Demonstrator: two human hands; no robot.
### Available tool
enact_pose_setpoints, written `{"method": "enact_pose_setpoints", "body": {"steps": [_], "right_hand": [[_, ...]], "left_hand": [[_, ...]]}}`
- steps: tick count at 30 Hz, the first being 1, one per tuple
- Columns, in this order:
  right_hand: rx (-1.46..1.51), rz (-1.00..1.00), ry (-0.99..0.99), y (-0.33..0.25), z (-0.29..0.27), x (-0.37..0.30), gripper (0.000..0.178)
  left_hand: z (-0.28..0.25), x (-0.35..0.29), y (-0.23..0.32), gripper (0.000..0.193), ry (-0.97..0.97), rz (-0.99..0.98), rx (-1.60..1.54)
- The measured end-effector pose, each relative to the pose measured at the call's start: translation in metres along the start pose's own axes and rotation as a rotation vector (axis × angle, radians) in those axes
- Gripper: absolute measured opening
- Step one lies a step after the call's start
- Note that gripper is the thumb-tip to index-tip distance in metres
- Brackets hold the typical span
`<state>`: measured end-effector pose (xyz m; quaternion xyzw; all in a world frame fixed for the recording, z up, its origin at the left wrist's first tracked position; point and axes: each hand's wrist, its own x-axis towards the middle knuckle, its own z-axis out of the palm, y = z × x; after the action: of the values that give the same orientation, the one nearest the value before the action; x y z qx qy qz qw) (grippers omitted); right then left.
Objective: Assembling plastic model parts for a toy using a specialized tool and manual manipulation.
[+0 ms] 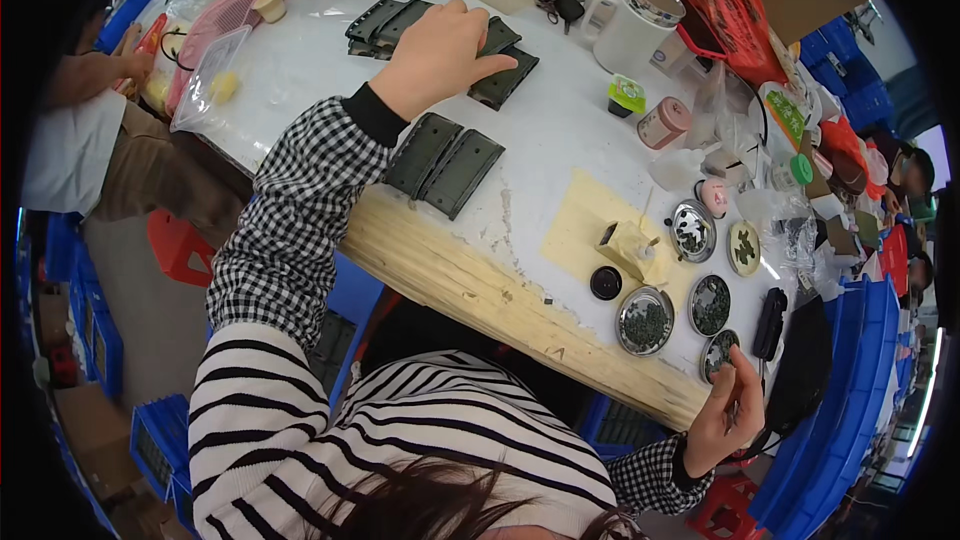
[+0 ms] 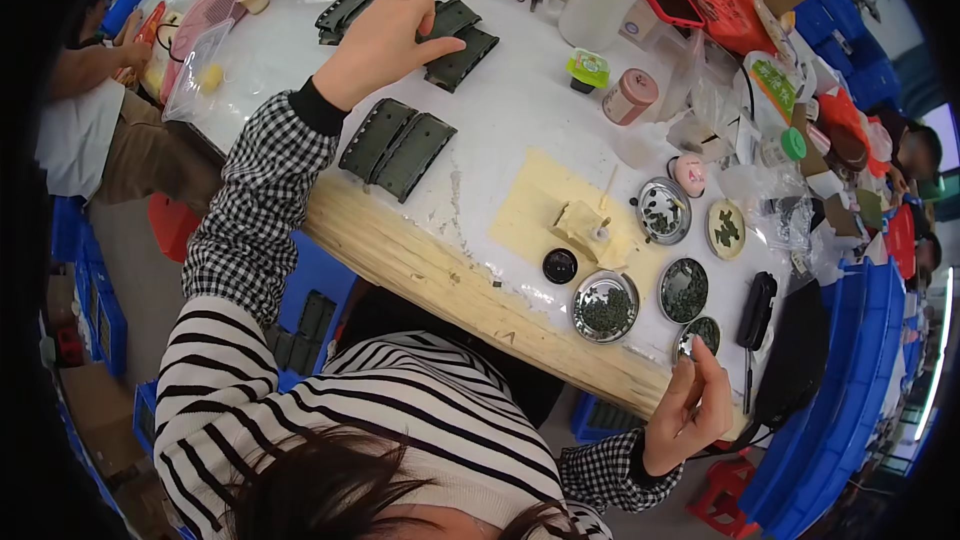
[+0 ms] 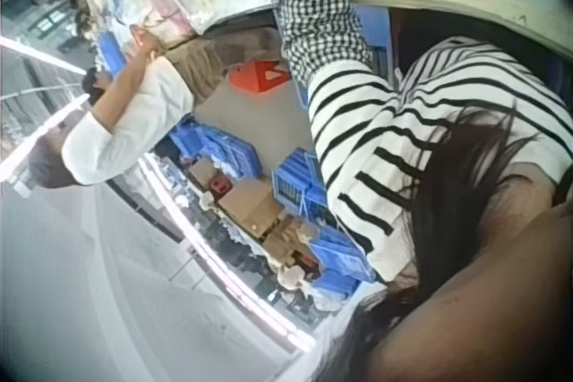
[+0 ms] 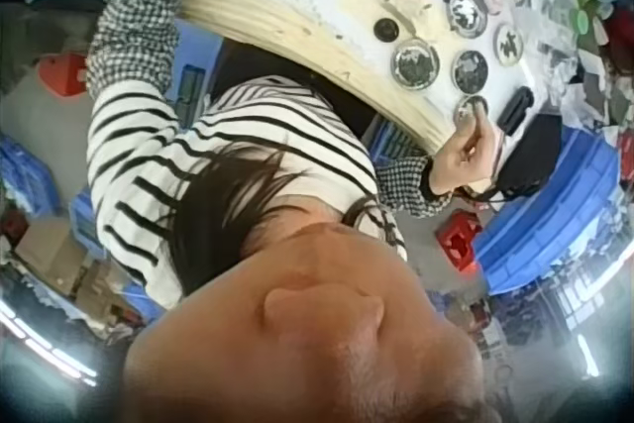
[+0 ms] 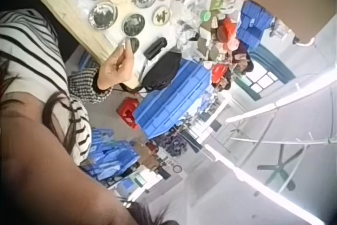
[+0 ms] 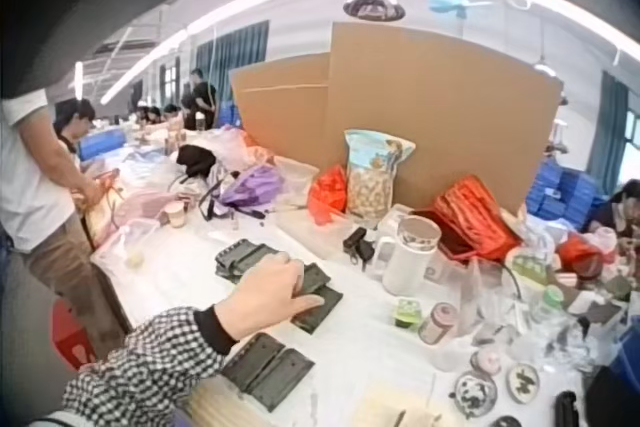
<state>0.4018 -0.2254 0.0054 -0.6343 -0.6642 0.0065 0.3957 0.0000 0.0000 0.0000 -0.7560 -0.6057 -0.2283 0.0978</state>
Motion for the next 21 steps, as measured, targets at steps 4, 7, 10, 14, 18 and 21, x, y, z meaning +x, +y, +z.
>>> {"method": "enact_pose_setpoints", "body": {"steps": [4, 7, 10, 14, 18, 21], "right_hand": [[-0.047, 0.084, -0.042, 0.012, -0.019, 0.001, 0.019], [0.04, 0.092, -0.006, 0.016, -0.004, -0.003, 0.021], [0.079, 0.077, -0.034, 0.015, 0.0, 0.0, 0.021], [0.075, 0.083, -0.051, 0.019, 0.0, 0.002, 0.022], [0.052, 0.078, -0.061, 0.022, -0.002, 0.001, 0.022], [0.044, 0.049, -0.047, 0.027, 0.002, 0.0, 0.024]], "left_hand": [[0.037, 0.016, 0.003, 0.036, -0.004, -0.028, 0.094], [0.044, 0.023, -0.005, 0.036, -0.009, -0.015, 0.149], [0.038, 0.022, -0.003, 0.039, -0.016, -0.038, 0.103], [-0.003, 0.001, 0.012, 0.045, 0.191, -0.033, -0.187], [-0.041, -0.059, 0.036, 0.058, 0.148, -0.179, -0.947], [-0.068, -0.101, 0.06, 0.059, -0.152, -0.386, -1.65]]}}
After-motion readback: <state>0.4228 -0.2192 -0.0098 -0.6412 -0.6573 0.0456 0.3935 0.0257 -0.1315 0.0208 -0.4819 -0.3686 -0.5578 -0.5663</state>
